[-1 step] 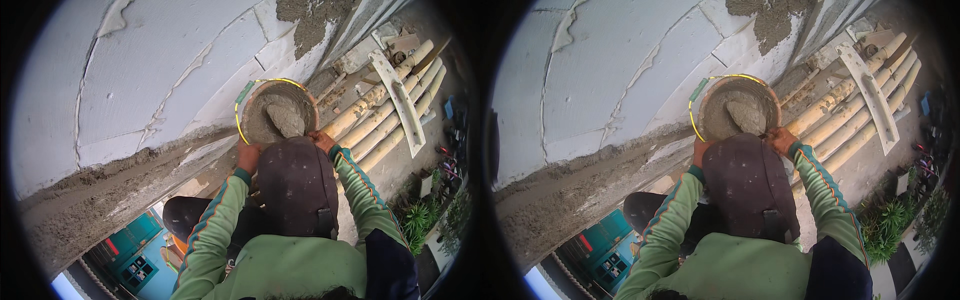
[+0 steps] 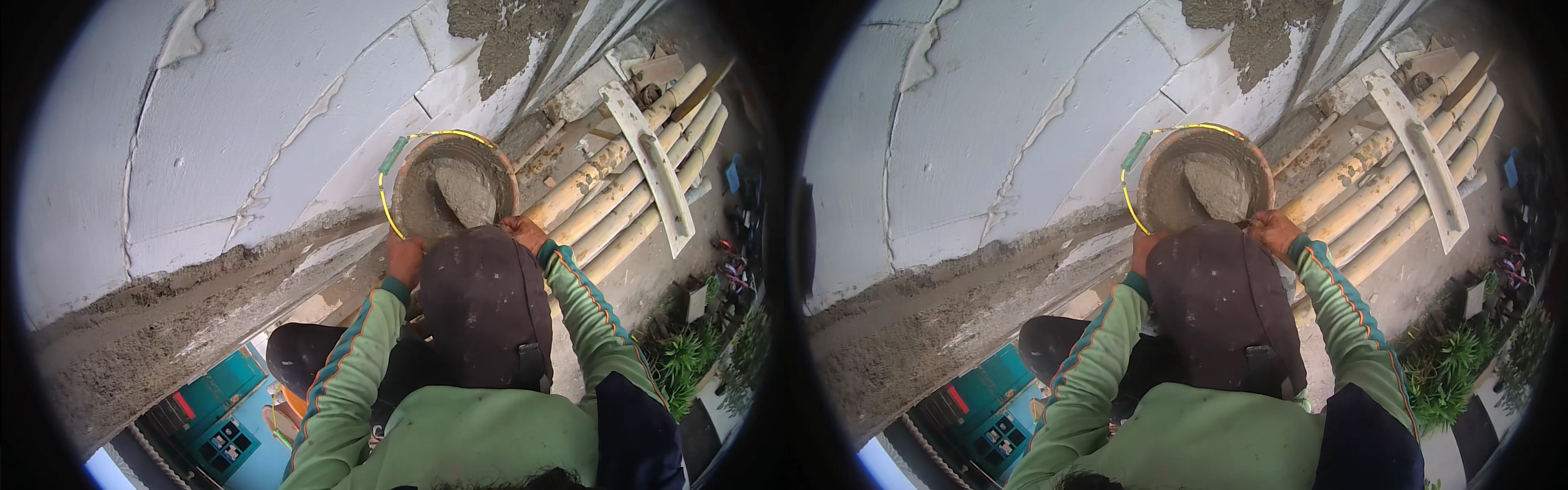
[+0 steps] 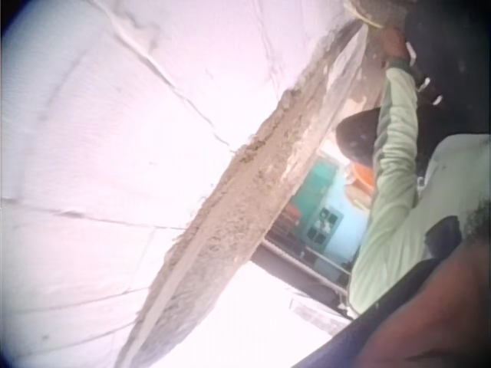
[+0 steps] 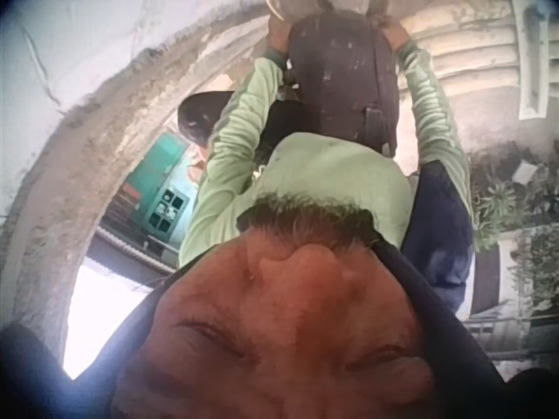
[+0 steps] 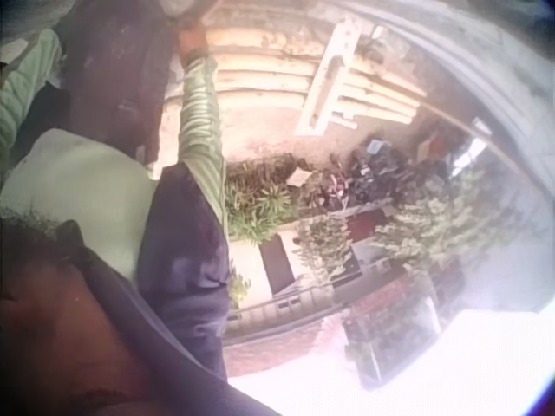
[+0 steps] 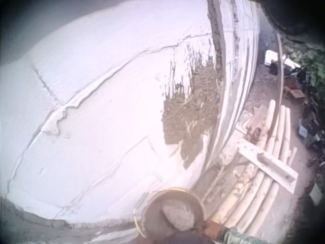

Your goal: The person scoops wet cement from a bucket using a trowel and applies it to a white block wall. They spread and smooth the cement across the surface while standing on a bamboo scaffold.

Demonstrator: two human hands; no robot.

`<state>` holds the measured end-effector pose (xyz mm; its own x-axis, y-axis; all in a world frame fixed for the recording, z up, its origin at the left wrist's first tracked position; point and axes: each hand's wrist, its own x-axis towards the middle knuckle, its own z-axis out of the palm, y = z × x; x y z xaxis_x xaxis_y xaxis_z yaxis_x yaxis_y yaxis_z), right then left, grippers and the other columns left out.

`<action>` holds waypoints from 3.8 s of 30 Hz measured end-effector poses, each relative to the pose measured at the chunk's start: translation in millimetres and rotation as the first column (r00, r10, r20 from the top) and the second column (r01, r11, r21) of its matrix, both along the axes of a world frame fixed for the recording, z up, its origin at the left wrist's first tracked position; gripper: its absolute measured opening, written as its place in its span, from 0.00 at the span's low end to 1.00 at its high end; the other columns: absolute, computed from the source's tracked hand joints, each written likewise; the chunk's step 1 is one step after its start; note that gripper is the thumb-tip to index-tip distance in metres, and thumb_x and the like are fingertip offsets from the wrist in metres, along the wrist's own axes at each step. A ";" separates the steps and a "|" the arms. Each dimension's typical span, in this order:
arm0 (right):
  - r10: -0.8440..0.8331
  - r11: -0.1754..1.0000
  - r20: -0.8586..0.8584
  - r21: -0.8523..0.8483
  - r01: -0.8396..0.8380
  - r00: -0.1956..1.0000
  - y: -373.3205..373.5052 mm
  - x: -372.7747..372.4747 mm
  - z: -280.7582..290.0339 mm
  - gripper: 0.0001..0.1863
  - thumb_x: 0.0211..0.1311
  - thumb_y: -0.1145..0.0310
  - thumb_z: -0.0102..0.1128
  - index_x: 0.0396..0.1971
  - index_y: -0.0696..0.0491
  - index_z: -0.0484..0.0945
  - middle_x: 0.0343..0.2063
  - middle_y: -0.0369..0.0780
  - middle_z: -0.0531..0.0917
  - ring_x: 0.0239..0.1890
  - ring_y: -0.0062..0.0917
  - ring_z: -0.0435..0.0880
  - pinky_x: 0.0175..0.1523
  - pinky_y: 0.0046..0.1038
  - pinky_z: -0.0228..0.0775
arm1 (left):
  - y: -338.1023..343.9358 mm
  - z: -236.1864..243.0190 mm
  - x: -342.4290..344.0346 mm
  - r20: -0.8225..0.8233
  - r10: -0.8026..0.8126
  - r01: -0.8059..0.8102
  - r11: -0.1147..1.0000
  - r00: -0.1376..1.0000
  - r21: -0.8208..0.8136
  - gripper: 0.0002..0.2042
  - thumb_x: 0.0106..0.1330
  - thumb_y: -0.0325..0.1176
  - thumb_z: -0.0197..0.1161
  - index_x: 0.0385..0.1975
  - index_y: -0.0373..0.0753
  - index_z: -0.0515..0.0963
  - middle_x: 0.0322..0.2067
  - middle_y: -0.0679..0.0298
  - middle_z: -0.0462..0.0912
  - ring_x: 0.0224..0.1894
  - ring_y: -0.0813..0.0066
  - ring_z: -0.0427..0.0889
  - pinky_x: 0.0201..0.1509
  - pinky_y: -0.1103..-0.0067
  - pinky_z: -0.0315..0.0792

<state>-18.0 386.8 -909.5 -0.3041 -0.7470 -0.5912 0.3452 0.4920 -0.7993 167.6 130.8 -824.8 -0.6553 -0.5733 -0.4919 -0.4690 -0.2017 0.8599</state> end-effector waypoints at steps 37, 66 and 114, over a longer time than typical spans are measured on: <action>-0.085 0.541 -0.915 0.290 0.789 0.394 164.4 -78.2 17.9 0.18 0.67 0.65 0.55 0.54 0.54 0.70 0.46 0.53 0.78 0.48 0.51 0.78 0.50 0.45 0.73 | 7.3 -12.7 27.1 0.152 0.116 -0.141 0.977 0.981 0.160 0.29 0.53 0.19 0.57 0.60 0.36 0.67 0.47 0.52 0.81 0.43 0.61 0.82 0.49 0.67 0.75; 0.596 0.798 -0.564 0.497 -0.341 0.571 -85.7 -2.8 1.8 0.18 0.62 0.60 0.56 0.44 0.56 0.84 0.42 0.47 0.86 0.43 0.43 0.86 0.46 0.41 0.78 | 21.4 -15.0 11.5 -0.042 0.311 -0.310 0.950 0.949 0.033 0.33 0.52 0.15 0.54 0.64 0.38 0.65 0.48 0.52 0.80 0.46 0.61 0.81 0.53 0.67 0.75; 0.669 0.735 -0.538 0.581 -0.349 0.513 -97.9 10.4 31.9 0.17 0.65 0.64 0.56 0.49 0.58 0.77 0.37 0.45 0.84 0.38 0.40 0.84 0.47 0.37 0.76 | 17.2 28.0 -3.7 0.232 0.166 -0.094 0.952 0.958 -0.290 0.45 0.56 0.21 0.58 0.76 0.57 0.49 0.64 0.40 0.63 0.58 0.38 0.74 0.61 0.60 0.72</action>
